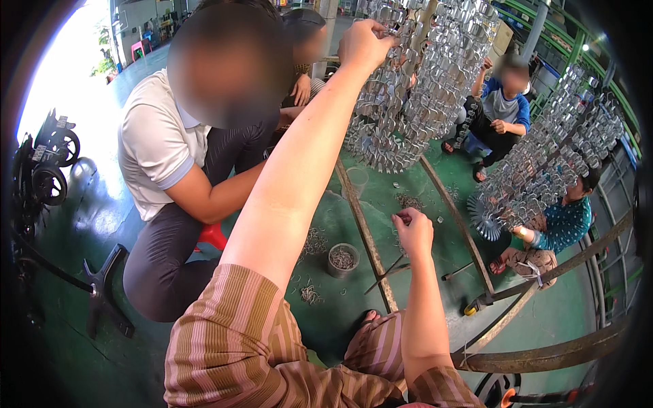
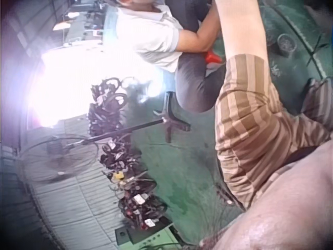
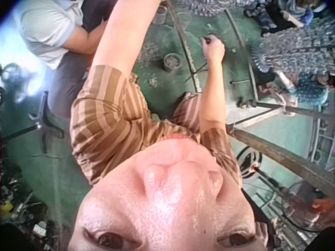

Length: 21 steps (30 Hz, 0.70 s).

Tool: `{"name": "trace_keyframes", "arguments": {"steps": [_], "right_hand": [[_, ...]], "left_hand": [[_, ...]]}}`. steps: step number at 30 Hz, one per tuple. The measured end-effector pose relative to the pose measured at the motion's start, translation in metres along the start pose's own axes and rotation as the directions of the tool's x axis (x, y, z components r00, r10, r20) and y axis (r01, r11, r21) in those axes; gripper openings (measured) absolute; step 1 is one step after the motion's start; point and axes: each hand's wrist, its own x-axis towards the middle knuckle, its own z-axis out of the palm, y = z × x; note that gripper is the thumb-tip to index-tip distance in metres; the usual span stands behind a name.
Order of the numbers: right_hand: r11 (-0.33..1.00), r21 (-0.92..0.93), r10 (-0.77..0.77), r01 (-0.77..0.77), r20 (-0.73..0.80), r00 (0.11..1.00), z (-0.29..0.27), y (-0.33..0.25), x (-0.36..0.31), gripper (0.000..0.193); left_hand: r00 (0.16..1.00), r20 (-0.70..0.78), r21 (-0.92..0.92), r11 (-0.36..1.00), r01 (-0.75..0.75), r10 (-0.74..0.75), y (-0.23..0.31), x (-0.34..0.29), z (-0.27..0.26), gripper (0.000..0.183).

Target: The person assembles metal components onto a central rod by hand to create a large decorative curtain. They pick up small metal clips and hook them into existing sections of the metal structure while sitting on the floor.

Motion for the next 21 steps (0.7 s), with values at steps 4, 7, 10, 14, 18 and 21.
{"name": "trace_keyframes", "arguments": {"steps": [4,7,10,14,18,21], "right_hand": [[1.0,0.012,0.013,-0.013,0.001,1.0,-0.003,0.002,0.0,0.02],[1.0,0.02,-0.002,0.002,-0.008,1.0,-0.004,0.006,0.003,0.021],[1.0,0.021,0.004,-0.004,0.016,1.0,-0.001,0.007,0.005,0.021],[0.999,0.028,-0.019,0.018,0.015,1.0,0.0,0.008,0.005,0.022],[1.0,0.023,-0.014,0.014,0.013,1.0,-0.001,0.006,0.004,0.023],[0.999,0.025,-0.036,0.035,0.019,0.999,-0.002,0.01,0.005,0.023]], "left_hand": [[0.997,0.062,-0.038,0.998,0.055,-0.053,-0.01,0.011,0.0,0.038],[1.0,0.011,-0.112,0.993,-0.025,0.027,-0.013,0.009,-0.001,0.035],[1.0,-0.005,-0.205,0.979,0.021,-0.023,-0.012,0.002,-0.002,0.032],[0.994,-0.107,-0.243,0.97,-0.004,-0.023,-0.002,0.0,-0.006,0.02],[0.988,-0.123,-0.271,0.961,0.054,-0.09,-0.006,-0.001,-0.01,0.022],[0.993,-0.098,-0.296,0.954,0.038,-0.07,-0.011,-0.001,-0.008,0.022]]}}
